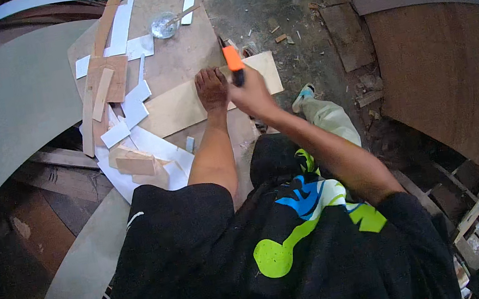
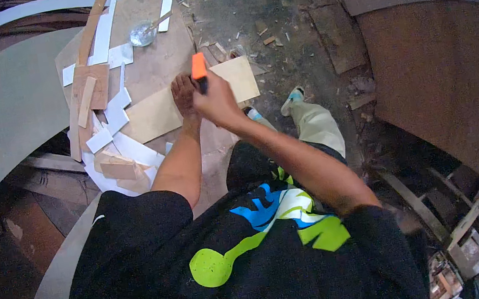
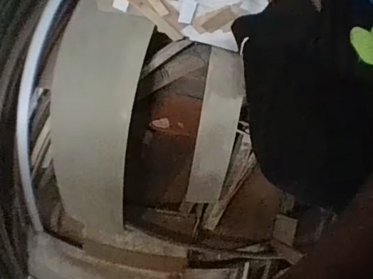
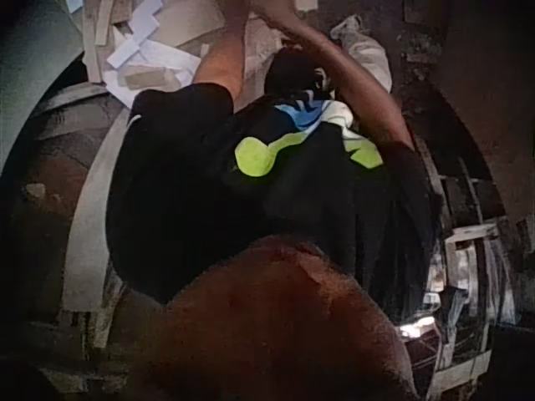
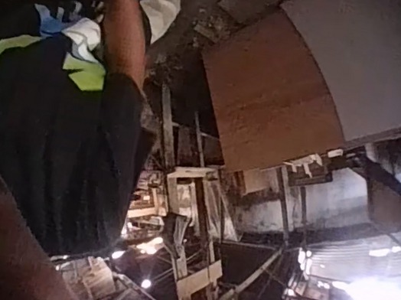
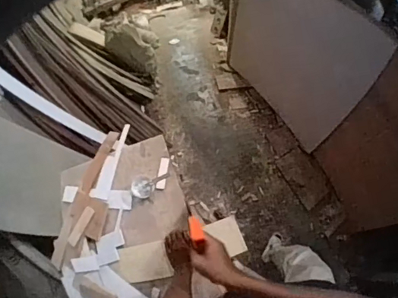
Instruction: The person cuts a wooden board using a hand saw while holding the board in place by hand.
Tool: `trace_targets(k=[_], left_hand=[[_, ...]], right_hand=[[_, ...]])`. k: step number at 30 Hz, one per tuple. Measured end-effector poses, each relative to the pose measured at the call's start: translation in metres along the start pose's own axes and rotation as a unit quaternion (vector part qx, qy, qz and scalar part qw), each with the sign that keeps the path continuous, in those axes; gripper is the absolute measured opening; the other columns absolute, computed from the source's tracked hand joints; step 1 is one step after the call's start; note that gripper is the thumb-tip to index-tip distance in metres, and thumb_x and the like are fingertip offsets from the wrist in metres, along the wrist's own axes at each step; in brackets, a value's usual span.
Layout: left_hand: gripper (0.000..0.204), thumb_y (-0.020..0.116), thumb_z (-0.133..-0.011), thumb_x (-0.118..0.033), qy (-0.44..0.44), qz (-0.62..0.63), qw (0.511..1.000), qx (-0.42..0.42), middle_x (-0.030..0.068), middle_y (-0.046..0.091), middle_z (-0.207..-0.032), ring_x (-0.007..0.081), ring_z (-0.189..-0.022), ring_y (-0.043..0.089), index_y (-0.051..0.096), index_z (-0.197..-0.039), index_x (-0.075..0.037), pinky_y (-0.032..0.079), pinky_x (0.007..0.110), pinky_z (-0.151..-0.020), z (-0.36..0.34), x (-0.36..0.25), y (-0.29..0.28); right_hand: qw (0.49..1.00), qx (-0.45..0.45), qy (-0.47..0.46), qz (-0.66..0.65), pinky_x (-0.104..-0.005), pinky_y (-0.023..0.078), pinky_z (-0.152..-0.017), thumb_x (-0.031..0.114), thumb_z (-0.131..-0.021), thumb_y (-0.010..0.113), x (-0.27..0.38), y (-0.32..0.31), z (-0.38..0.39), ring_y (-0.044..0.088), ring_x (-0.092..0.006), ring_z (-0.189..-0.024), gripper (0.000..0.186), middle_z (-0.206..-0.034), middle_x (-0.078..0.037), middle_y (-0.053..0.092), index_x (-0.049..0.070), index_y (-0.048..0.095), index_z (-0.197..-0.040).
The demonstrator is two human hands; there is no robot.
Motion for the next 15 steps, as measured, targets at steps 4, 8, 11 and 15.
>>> trace_targets(k=[4,8,11,15], left_hand=[[0.016,0.047,-0.087,-0.018,0.014,0.005,1.0,-0.009,0.0122,0.053,-0.087,0.0283,-0.086,0.051,0.053,-0.088,-0.003,0.04,0.038,-0.085,-0.001,0.012,0.004],[0.016,0.048,-0.086,-0.017,0.008,0.022,1.0,0.002,0.0146,0.052,-0.087,0.0308,-0.086,0.05,0.052,-0.086,-0.001,0.04,0.04,-0.084,-0.002,0.007,-0.001],[0.017,0.048,-0.086,-0.017,0.001,0.02,1.0,-0.014,0.015,0.052,-0.087,0.0314,-0.087,0.051,0.052,-0.086,-0.001,0.04,0.04,-0.082,-0.005,0.008,0.001],[0.019,0.046,-0.086,-0.018,-0.014,0.009,1.0,0.025,0.0153,0.053,-0.091,0.0325,-0.089,0.051,0.054,-0.089,0.0,0.039,0.042,-0.085,0.0,0.004,0.008]], right_hand=[[1.0,0.009,0.007,0.004,-0.0327,0.041,-0.046,0.013,-0.077,0.057,-0.014,0.02,-0.034,0.05,-0.014,-0.05,0.014,-0.056,-0.004,0.047,0.002,0.05,-0.081],[0.98,0.091,0.109,-0.142,-0.0293,0.039,-0.038,0.012,-0.078,0.056,0.0,-0.01,-0.041,0.05,-0.0131,-0.044,0.018,-0.056,-0.003,0.048,0.004,0.045,-0.09],[0.951,0.179,0.103,-0.23,-0.0296,0.043,-0.041,0.012,-0.078,0.058,0.02,0.003,-0.068,0.05,-0.0149,-0.044,0.019,-0.059,-0.004,0.048,0.002,0.046,-0.089],[0.922,0.204,0.172,-0.279,-0.0303,0.049,-0.046,0.012,-0.077,0.06,0.043,0.017,-0.104,0.053,-0.0151,-0.053,0.022,-0.069,-0.006,0.049,0.002,0.044,-0.088]])
Point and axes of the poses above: each hand's wrist, its own z-axis away from the middle knuckle, its own y-axis out of the palm, x = y × z, the point moved 6 cm from there along -z, towards the middle knuckle
